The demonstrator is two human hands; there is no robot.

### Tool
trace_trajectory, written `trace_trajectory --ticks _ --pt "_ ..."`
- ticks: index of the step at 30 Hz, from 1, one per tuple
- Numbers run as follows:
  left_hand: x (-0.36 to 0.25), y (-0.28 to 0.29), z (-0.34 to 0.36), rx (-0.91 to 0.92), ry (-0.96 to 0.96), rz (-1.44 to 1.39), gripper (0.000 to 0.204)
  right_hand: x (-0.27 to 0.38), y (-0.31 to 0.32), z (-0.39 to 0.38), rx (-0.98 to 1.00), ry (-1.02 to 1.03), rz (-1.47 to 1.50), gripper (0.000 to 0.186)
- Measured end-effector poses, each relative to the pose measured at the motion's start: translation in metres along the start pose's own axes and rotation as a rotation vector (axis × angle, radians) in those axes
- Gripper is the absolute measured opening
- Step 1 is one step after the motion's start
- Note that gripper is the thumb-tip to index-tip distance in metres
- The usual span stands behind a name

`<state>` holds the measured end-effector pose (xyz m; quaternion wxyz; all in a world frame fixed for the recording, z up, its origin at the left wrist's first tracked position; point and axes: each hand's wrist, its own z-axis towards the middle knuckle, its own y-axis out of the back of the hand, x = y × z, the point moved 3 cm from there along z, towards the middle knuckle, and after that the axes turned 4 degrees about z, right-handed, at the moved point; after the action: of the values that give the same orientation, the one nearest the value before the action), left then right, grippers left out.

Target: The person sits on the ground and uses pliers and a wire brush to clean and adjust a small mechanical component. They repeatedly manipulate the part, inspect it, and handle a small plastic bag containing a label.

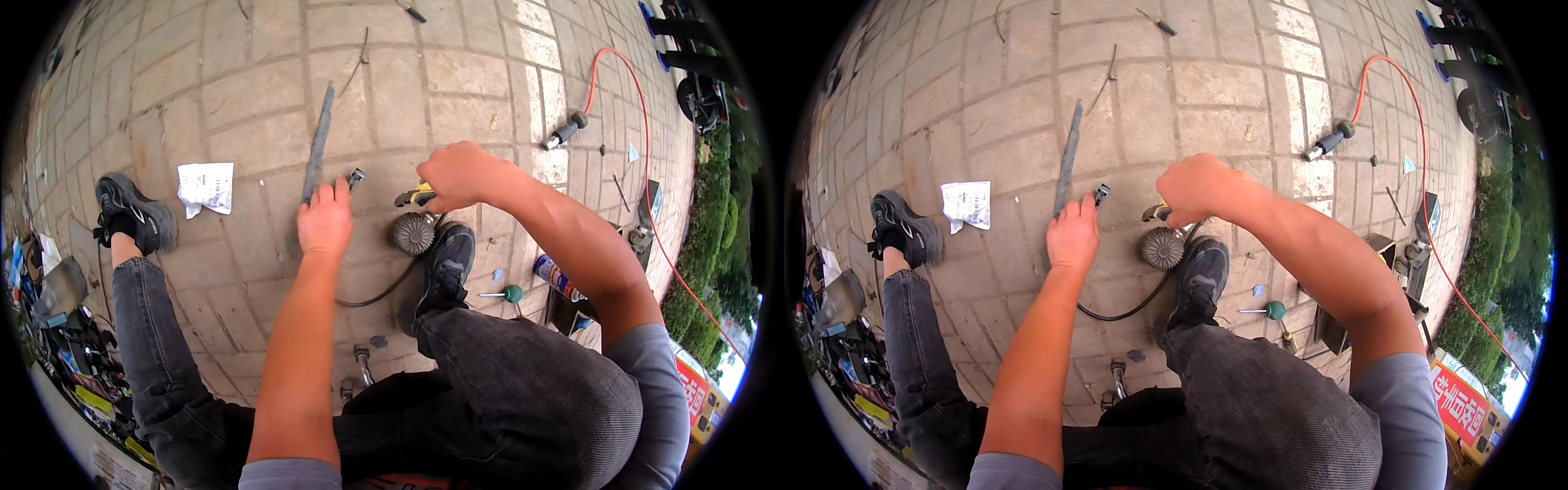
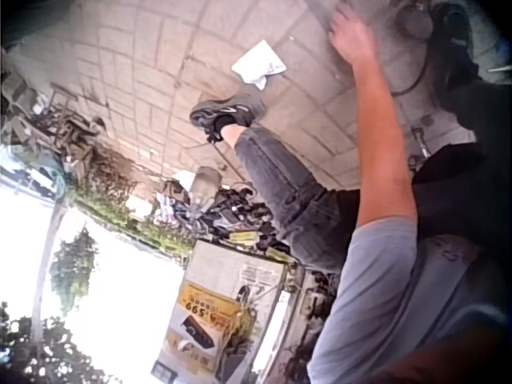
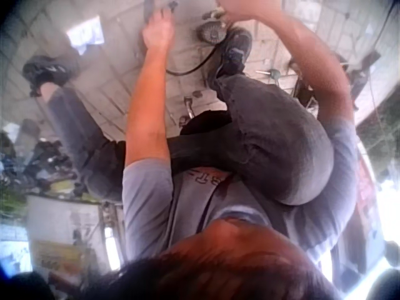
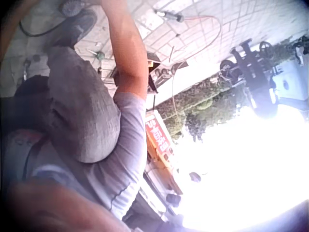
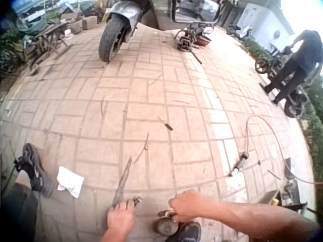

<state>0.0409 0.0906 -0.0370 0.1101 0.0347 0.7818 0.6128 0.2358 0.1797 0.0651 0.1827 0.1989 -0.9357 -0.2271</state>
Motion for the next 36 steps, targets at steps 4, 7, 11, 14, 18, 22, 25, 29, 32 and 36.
trace_trajectory --ticks 4,7,11,14,18,22,25,29,32,36 --pt "0.003 -0.001 0.001 -0.026 0.033 0.002 0.034 0.014 0.040 0.035 0.003 0.022 0.055 0.040" --pt "0.002 -0.002 0.000 -0.037 -0.004 0.001 0.034 0.021 0.044 0.032 0.095 0.027 0.068 0.040" --pt "0.002 -0.004 -0.001 -0.045 0.012 0.022 0.034 0.013 0.039 0.037 0.064 0.035 0.104 0.042" --pt "0.001 -0.003 0.001 -0.031 0.028 0.038 0.034 0.013 0.044 0.040 -0.013 0.042 0.118 0.041" --pt "0.000 -0.004 0.000 -0.025 0.026 0.052 0.034 0.021 0.029 0.036 0.160 0.081 0.069 0.040" --pt "0.000 -0.004 -0.002 0.062 0.047 0.019 0.041 0.012 0.043 0.042 -0.044 0.050 0.126 0.042" --pt "-0.001 -0.003 -0.002 0.039 0.057 0.018 0.041 0.022 0.031 0.034 0.233 0.066 0.058 0.043" --pt "0.000 -0.001 0.002 -0.009 0.040 0.030 0.036 -0.004 0.025 0.037 -0.111 -0.011 0.233 0.049" --pt "-0.001 -0.002 0.000 -0.018 0.037 0.017 0.035 -0.008 0.009 0.025 0.036 -0.028 0.234 0.050" --pt "0.000 0.000 0.000 -0.037 0.037 0.012 0.035 -0.036 -0.009 0.008 -0.331 -0.053 0.056 0.051"
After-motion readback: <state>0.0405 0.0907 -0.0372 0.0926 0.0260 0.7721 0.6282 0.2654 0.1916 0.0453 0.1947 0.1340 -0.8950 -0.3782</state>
